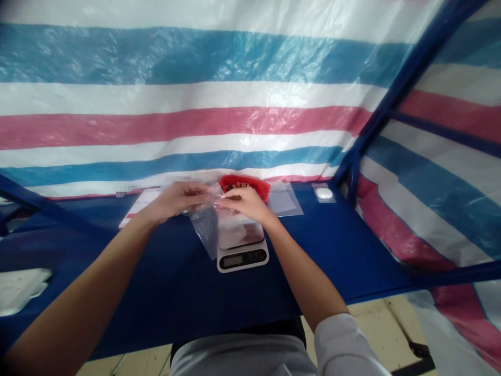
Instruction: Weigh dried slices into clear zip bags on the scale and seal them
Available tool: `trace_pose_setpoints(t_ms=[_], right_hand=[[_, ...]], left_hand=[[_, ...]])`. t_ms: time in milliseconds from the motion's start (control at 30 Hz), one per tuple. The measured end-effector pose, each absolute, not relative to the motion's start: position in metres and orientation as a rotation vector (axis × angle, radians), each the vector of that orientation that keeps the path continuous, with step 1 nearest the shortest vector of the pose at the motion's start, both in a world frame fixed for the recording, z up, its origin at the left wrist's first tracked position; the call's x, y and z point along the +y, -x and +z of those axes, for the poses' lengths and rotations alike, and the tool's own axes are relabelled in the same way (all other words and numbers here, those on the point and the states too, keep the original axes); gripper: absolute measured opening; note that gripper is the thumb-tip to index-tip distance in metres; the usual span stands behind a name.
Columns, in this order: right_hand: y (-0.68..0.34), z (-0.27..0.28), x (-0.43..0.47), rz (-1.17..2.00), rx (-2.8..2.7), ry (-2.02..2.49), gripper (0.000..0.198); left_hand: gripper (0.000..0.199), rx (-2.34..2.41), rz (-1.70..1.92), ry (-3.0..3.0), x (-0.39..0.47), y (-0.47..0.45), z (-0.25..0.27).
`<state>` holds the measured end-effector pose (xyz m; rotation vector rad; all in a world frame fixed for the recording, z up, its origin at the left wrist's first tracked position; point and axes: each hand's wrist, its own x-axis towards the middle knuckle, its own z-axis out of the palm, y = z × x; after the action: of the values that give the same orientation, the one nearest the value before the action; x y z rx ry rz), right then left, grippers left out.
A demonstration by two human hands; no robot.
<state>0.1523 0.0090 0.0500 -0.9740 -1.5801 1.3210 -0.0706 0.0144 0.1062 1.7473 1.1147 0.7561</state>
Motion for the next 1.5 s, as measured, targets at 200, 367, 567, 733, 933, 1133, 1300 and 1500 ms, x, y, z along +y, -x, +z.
trace_pose_setpoints(t_ms=[200,367,567,733,933,1133,1300,1500], right_hand=[[-0.149,0.026,0.022,1.263,-1.416,0.987,0.031],[-0.151,0.021,0.025,1.289,-1.354,1.039,0.034],[-0.159,0.038,0.035,1.264,-1.380,0.994,0.040],[-0.163,0.049,0.042,1.170,-1.559,0.979,0.036],[-0.164,0.043,0.046,1.081,-1.783,0.968,0.022],[-0.170,0.039,0.053,0.896,-1.858,1.114,0.014],[-0.173,0.052,0.049,0.718,-1.871,1.218,0.012],[-0.172,0.060,0.046,0.600,-1.932,1.243,0.014]], left_hand=[[0.043,1.129,1.120,-1.446,0.023,0.072,0.061],[0.050,1.062,1.359,-1.084,0.027,0.062,0.034],[0.039,1.133,1.227,-1.396,0.033,0.067,0.053],[0.037,1.111,0.974,-1.691,0.039,0.072,0.067],[0.037,1.135,0.979,-1.865,0.051,0.065,0.051],[0.029,1.178,1.215,-2.232,0.052,0.059,0.045],[0.021,1.086,1.230,-2.490,0.041,0.047,0.050],[0.025,1.187,0.948,-2.367,0.036,0.034,0.050]])
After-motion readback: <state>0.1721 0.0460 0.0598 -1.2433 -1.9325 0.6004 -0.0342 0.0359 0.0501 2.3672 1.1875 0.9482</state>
